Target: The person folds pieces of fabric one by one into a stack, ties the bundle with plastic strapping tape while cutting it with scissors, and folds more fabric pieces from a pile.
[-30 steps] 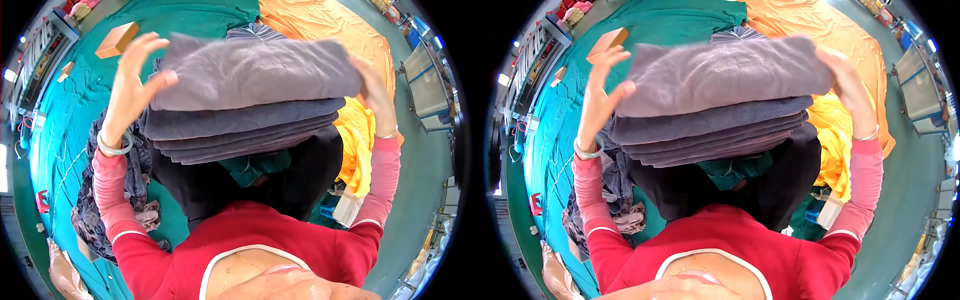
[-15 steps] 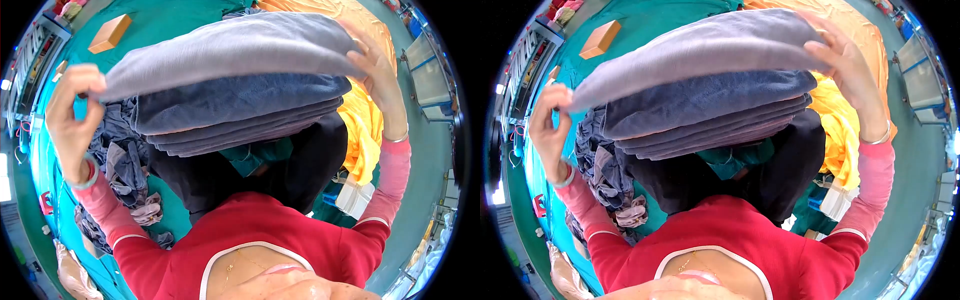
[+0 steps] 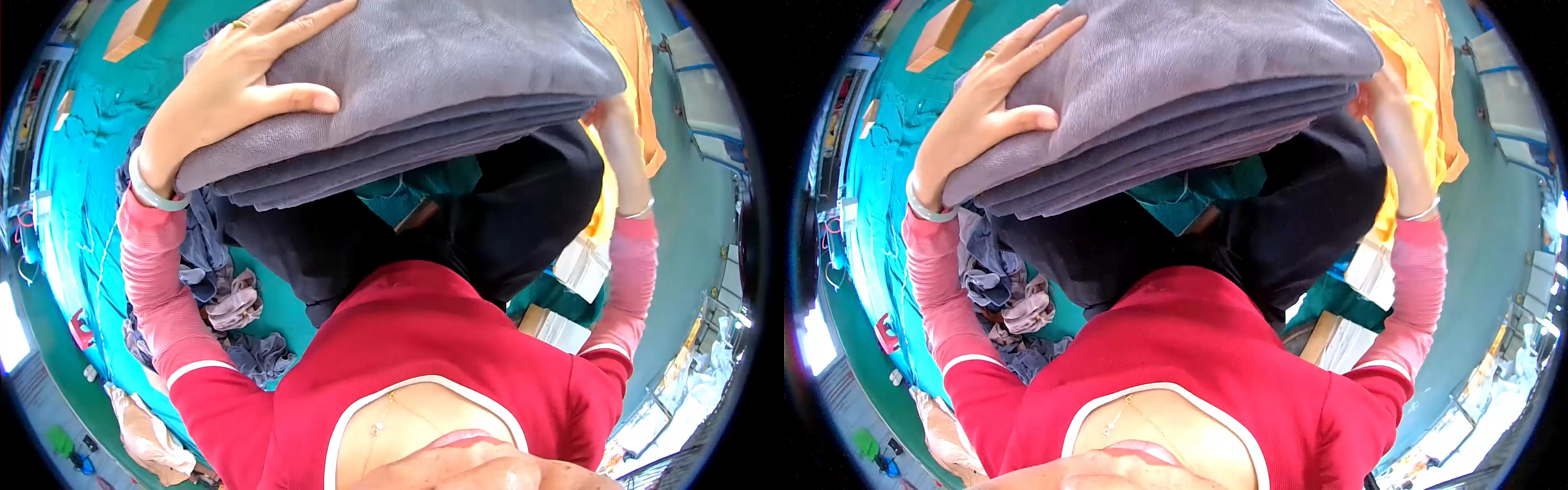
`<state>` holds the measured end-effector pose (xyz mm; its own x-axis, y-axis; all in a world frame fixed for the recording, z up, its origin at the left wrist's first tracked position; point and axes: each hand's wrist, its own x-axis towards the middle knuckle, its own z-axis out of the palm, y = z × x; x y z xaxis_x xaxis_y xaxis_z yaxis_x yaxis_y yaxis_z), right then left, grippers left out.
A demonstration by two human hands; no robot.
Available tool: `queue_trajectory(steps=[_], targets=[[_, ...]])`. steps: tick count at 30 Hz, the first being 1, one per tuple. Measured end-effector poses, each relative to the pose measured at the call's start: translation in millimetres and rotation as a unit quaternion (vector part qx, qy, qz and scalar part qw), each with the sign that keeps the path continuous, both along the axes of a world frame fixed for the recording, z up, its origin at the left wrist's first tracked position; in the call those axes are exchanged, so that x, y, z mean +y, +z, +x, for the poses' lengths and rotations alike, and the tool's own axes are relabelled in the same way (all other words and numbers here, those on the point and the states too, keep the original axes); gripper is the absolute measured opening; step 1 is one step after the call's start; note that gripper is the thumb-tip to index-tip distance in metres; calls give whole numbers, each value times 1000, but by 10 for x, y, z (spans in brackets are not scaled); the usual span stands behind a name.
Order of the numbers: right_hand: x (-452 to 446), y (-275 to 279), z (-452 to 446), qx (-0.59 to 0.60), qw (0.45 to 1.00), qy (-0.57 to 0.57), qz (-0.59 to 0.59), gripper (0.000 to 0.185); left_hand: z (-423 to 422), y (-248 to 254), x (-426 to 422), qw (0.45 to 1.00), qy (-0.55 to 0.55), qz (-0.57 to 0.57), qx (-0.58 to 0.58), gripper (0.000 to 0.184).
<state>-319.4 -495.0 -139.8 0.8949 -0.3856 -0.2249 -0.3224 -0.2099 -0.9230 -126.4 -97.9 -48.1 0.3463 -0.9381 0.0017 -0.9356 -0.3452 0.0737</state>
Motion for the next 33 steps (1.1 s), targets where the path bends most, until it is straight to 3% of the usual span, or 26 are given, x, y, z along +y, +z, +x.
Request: queue_trajectory(steps=[1,3,4,5,6,7,9,11,12,14,17,22,30,31,32,33], targets=[[-148,-331,-92,82,996,-18,-24,21,18,-27,-8,1000,-6,-16,4,85],[331,-754,-273,132,971,136,-144,19,5,-46,-18,999,-11,-50,16,84],[418,-1243,-426,78,931,229,-272,18,-14,-45,-37,999,-7,-49,-5,84],[683,-1427,-452,158,900,305,-268,15,-15,-55,-57,999,1,-52,-8,83],[942,-1656,-425,239,858,357,-280,26,-12,-62,-75,998,8,-55,-12,82],[1063,-2113,-396,215,826,472,-221,28,-13,-73,-92,998,15,-56,-15,82],[1492,-2730,-144,192,805,536,-169,28,-19,-123,-122,996,12,-82,-22,81],[1658,-3686,67,155,846,498,108,26,-27,-184,-153,991,-8,-129,-29,80],[1663,-3746,73,155,845,501,109,26,-72,-157,-179,993,8,-114,-27,80],[2055,-3801,262,106,879,460,74,26,-161,-58,-201,995,45,-83,-29,79],[2367,-3916,427,33,919,392,31,25,-28,-237,-180,983,-26,-182,-30,79],[2429,-4067,300,-80,962,260,-38,23,-41,-270,-188,982,-14,-186,-31,78],[3005,-4066,99,-257,951,23,-169,21,-59,-249,-112,979,-20,-200,-36,77],[2991,-3803,64,-109,990,-55,66,20,-60,-256,-103,979,-11,-203,-27,77],[2935,-3215,35,50,946,-128,293,18,-43,-281,-113,978,-1,-206,-18,77],[2890,-2727,-23,208,823,-190,493,17,-19,-311,-128,978,10,-208,-9,77]])
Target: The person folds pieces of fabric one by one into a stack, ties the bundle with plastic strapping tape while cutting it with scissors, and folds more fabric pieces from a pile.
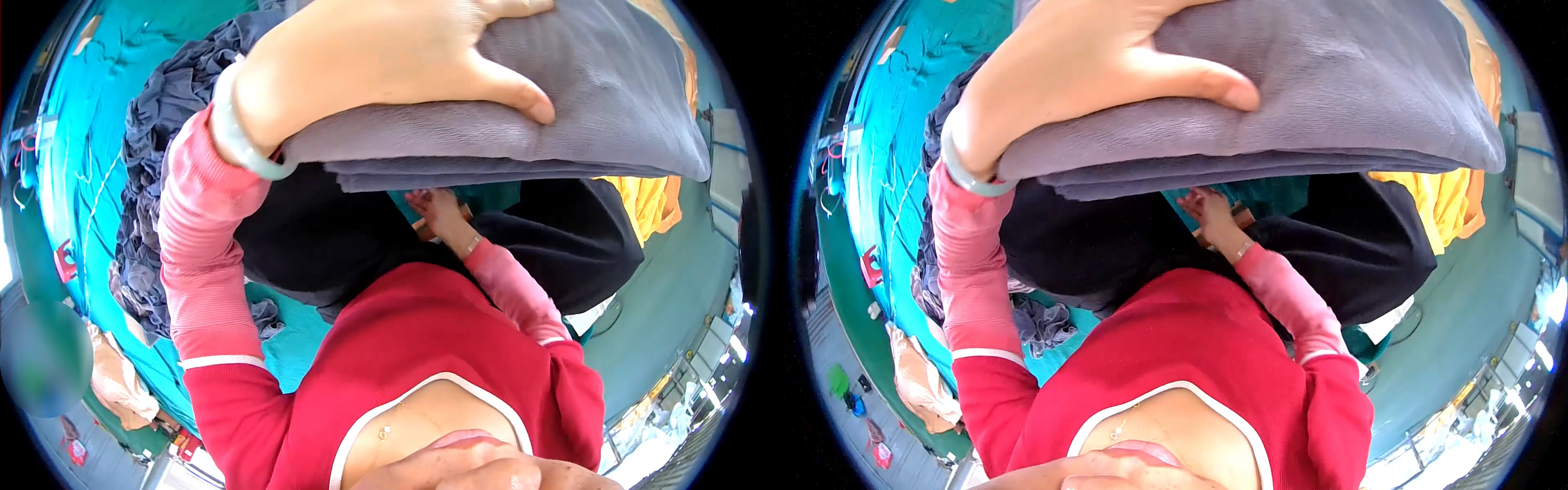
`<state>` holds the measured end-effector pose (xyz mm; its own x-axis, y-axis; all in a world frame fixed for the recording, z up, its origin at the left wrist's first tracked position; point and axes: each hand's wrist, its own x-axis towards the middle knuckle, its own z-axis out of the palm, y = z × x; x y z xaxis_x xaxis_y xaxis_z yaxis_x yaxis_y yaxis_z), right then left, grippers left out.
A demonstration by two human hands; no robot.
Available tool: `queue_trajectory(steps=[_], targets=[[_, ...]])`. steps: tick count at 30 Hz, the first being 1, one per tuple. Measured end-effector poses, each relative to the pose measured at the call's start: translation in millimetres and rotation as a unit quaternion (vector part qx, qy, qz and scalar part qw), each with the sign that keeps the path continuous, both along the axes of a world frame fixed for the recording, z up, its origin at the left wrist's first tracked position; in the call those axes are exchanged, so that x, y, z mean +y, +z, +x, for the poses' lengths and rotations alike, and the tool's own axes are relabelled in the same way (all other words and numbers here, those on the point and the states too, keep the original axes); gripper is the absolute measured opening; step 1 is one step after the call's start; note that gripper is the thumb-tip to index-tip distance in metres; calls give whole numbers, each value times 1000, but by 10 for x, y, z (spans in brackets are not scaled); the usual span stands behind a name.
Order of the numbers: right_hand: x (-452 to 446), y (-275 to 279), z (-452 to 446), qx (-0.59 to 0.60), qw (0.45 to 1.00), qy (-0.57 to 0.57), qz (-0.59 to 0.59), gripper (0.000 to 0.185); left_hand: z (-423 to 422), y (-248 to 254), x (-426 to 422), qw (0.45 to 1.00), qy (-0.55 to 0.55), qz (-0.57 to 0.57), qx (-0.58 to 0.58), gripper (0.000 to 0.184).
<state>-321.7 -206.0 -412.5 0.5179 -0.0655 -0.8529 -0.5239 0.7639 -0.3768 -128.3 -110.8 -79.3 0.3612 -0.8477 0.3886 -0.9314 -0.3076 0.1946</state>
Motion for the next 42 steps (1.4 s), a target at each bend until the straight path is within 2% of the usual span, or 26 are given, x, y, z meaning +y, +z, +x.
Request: queue_trajectory(steps=[1,2,4,5,6,8,9,10,11,12,13,16,18,20,21,22,24,27,28,31,32,34,35,36,40,42], targets=[[-88,212,-121,-88,995,28,-26,16,48,-56,-23,997,54,44,-37,78],[-216,379,-225,-176,982,56,-50,16,89,-101,-41,999,36,15,-22,78],[-402,712,-323,-263,910,192,-257,19,131,-139,-9,999,1,-44,6,78],[-460,971,-342,-220,952,130,-167,21,-49,64,94,1000,27,-12,2,78],[-512,1227,-362,-172,980,66,-74,22,0,3,87,999,20,-26,10,79],[-713,1536,-452,-222,959,128,-124,25,134,-198,-94,998,10,-53,20,81],[-751,1737,-491,-210,947,169,-177,26,35,-146,-36,993,49,-81,-64,66],[-767,1949,-514,-203,928,213,-226,26,58,-199,-83,995,43,-43,82,78],[-799,2168,-525,-185,914,251,-260,27,121,-291,-161,997,47,-55,5,87],[-819,2391,-532,-171,895,291,-292,28,9,-184,-83,994,88,-24,-54,79],[-832,2620,-531,-191,873,302,-333,26,3,-100,-32,997,80,7,-13,80],[-879,3192,-521,-291,784,268,-478,19,-9,-120,-39,999,54,-5,-4,83],[-947,3441,-426,-365,670,292,-576,16,-34,-123,-16,999,44,-19,2,83],[-982,3658,-256,-492,540,296,-616,28,-70,-106,-12,999,42,-24,11,83],[-1015,3758,-274,-448,544,284,-650,25,-96,-133,-51,998,42,-37,18,82],[-1036,3828,-131,-463,519,294,-656,23,-122,-128,-38,998,42,-32,21,80],[-941,4000,102,-307,591,269,-695,20,-184,-188,-79,997,58,-43,33,84],[-830,3891,508,-293,581,233,-723,14,-314,-202,-45,996,59,-60,1,76],[-822,3860,595,-281,561,292,-721,14,-329,-199,-32,995,63,-80,-12,70],[-812,3727,750,-229,490,426,-725,13,-61,105,157,995,-65,41,68,64],[-875,3603,750,-228,543,406,-699,13,313,280,75,939,-200,168,225,78],[-766,3637,726,-198,499,427,-728,12,763,337,-50,943,-189,99,254,55],[-815,3592,719,-221,460,425,-747,12,1061,137,-474,943,-199,93,249,55],[-815,3585,726,-225,459,429,-745,13,1326,-98,-418,937,-169,48,301,52],[-936,3600,783,-174,512,434,-720,15,2441,-1001,-669,852,-27,-138,505,42],[-1047,3623,836,-150,534,443,-704,16,2763,-1767,-748,812,21,-89,577,49]])
